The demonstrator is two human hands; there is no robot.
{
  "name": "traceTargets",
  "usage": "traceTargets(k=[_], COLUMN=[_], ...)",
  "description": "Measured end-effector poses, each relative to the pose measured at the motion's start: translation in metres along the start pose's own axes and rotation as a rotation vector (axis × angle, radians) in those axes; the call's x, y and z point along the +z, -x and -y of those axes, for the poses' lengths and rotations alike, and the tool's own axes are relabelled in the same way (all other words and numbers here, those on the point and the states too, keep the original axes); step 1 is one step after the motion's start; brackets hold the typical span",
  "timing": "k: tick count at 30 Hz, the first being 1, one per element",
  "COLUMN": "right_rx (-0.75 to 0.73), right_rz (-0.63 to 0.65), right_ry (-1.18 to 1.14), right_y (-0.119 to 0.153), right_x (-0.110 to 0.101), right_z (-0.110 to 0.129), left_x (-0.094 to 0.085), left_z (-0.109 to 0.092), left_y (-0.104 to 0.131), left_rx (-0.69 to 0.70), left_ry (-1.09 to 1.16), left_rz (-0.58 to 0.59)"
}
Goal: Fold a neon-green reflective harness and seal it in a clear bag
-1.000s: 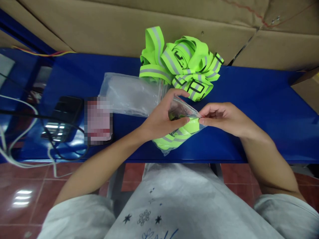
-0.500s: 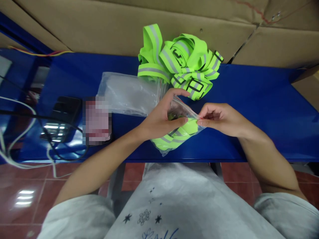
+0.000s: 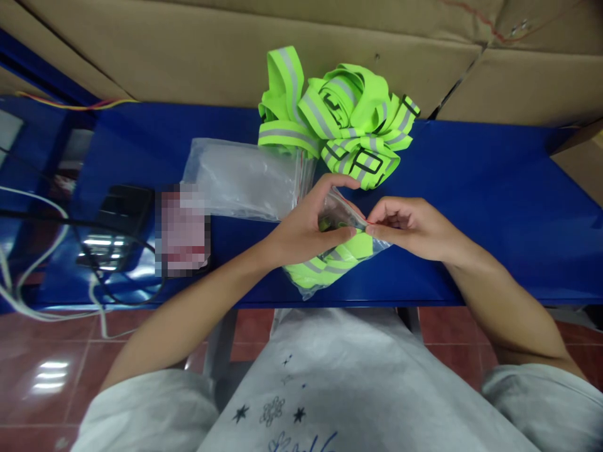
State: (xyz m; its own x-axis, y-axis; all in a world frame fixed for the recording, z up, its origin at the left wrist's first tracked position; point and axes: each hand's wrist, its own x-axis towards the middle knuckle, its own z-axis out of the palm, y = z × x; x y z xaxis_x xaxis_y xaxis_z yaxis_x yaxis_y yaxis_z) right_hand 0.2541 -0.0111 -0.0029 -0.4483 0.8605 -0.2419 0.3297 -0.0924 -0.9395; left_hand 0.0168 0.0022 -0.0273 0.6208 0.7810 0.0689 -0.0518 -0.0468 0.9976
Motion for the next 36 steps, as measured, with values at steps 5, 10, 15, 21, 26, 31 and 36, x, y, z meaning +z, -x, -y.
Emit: traceTargets(k=[5, 10, 15, 21, 26, 31, 36], right_rx=[-0.020, -0.047, -0.083, -0.124, -0.131, -0.153, -0.136], right_rz=[0.012, -0.032, -0.028, -0.068, -0.075, -0.095, -0.123], right_ry=[-0.046, -0.093, -0.081, -0.061, -0.055, -0.053, 0.004], right_y=[-0.003, -0.003, -0.004, -0.005, -0.006, -0.005, -0.005], right_x=[0.004, 0.007, 0.009, 0.014, 0.016, 0.021, 0.026], right_z=[-0.004, -0.007, -0.007, -0.012, -0.015, -0.014, -0.017], left_x=[0.001, 0.001, 0.001, 0.002, 0.001, 0.002, 0.003], left_z=[0.000, -0.001, -0.001, 0.001, 0.005, 0.005, 0.005], left_y=[0.000, 0.000, 0.000, 0.002, 0.002, 0.001, 0.001], left_rx=[-0.001, 0.001, 0.004, -0.031, -0.026, 0.021, 0.028], left_ry=[-0.032, -0.035, -0.063, -0.091, -0.128, -0.171, -0.211], left_rz=[-0.025, -0.004, -0.010, 0.020, 0.025, 0.090, 0.106])
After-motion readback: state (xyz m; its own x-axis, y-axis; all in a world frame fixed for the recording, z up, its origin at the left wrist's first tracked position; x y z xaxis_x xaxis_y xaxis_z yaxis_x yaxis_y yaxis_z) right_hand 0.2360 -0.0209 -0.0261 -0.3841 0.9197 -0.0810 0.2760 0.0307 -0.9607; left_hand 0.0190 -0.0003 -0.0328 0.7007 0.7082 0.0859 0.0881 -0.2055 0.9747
